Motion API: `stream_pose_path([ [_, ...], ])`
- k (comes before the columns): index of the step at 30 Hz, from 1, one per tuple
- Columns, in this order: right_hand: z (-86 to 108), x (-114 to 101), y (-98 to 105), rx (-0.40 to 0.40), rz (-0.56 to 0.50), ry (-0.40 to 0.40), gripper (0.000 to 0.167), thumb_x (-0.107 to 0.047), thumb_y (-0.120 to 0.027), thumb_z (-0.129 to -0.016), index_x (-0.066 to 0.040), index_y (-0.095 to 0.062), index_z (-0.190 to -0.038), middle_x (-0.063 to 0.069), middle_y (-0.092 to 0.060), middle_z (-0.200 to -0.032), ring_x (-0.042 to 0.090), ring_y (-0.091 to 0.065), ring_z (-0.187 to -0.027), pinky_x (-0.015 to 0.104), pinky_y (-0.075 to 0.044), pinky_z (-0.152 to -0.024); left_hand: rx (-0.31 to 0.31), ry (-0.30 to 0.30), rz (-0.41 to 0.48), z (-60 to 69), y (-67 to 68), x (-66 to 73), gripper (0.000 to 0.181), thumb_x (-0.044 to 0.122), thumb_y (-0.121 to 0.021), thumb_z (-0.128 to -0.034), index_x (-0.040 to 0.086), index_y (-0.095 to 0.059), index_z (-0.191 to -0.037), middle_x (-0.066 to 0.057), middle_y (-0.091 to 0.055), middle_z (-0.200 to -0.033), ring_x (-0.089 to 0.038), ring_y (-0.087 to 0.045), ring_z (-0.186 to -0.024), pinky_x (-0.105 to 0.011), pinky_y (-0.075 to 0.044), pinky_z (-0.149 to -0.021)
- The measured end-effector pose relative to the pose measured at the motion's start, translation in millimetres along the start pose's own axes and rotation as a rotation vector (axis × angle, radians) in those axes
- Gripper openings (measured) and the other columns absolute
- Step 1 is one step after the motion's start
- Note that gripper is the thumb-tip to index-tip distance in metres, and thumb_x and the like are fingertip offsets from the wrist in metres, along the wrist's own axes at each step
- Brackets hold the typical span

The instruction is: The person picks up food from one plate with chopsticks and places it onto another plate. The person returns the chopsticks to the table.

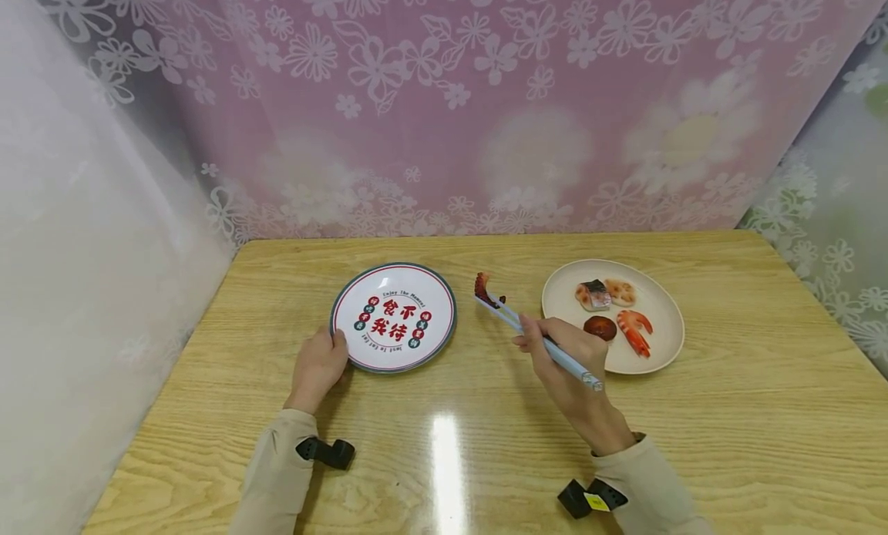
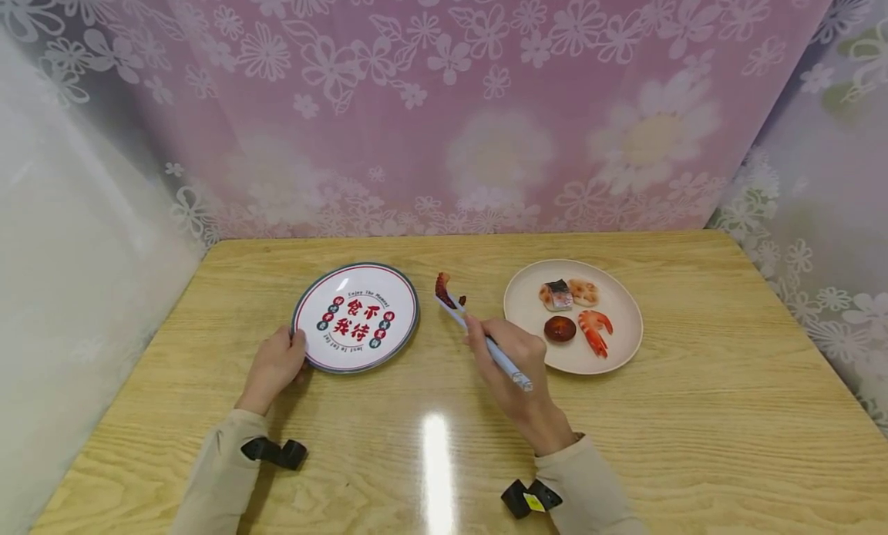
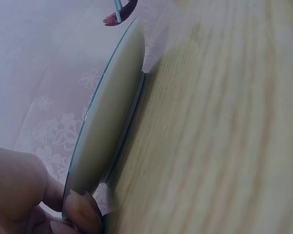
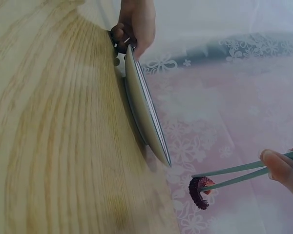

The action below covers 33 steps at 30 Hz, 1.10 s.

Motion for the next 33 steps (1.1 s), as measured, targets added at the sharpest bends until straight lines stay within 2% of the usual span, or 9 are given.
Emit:
stream_pose_path([
  [7,2.4,3.4,-4.4,-0.006,-0.02,-0.032,0.022,-0.008,-0.063,-0.091,0.001,-0.07,-0.073,0.007,-0.068,-0.063,0.017,-0.063,-0.047,0.015,-0.042,-0.042,-0.008,0.013,-0.009,-0.1,-0.2,-1.8,0.036,0.022,-0.031,-0.1031,-0.007,-0.051,-0.11,-0.01,-0.056,-0.057,-0.018,-0.053,-0.044,-0.03,-0.039,-0.046],
  [14,3.1,4.8,-8.9,-0.016,-0.036,-0.051,0.013,0.002,-0.066,-0.085,0.0,-0.07,-0.073,0.009,-0.068,-0.064,0.016,-0.064,-0.049,0.016,-0.045,-0.045,-0.008,0.01,-0.008,-1.1,-0.8,-2.2,0.036,0.023,-0.031,-0.1033,-0.007,-0.051,-0.11,-0.009,-0.056,-0.057,-0.018,-0.052,-0.044,-0.03,-0.038,-0.046],
  [24,2.5,6.2,-14.5,-0.012,-0.074,-0.075,0.012,0.008,-0.066,-0.082,0.0,-0.069,-0.072,0.01,-0.068,-0.064,0.016,-0.065,-0.05,0.016,-0.047,-0.046,0.001,-0.006,-0.008,-2.0,-0.5,-0.9,0.035,0.022,-0.031,-0.103,-0.006,-0.052,-0.107,-0.008,-0.055,-0.055,-0.017,-0.052,-0.043,-0.03,-0.039,-0.045],
  [33,4.1,5.8,-17.9,0.005,-0.073,-0.079,0.013,0.005,-0.066,-0.084,0.001,-0.069,-0.072,0.008,-0.068,-0.064,0.017,-0.064,-0.049,0.015,-0.041,-0.041,0.0,-0.008,0.0,-2.3,-1.5,-2.1,0.036,0.022,-0.031,-0.1033,-0.007,-0.052,-0.109,-0.009,-0.056,-0.056,-0.017,-0.053,-0.043,-0.03,-0.04,-0.045],
])
Point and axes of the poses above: each hand's wrist, its own z-axis away from the middle knuckle, its own y-axis out of the back of the hand, x = y × z, the point moved 9 cm from there along -z, towards the middle knuckle
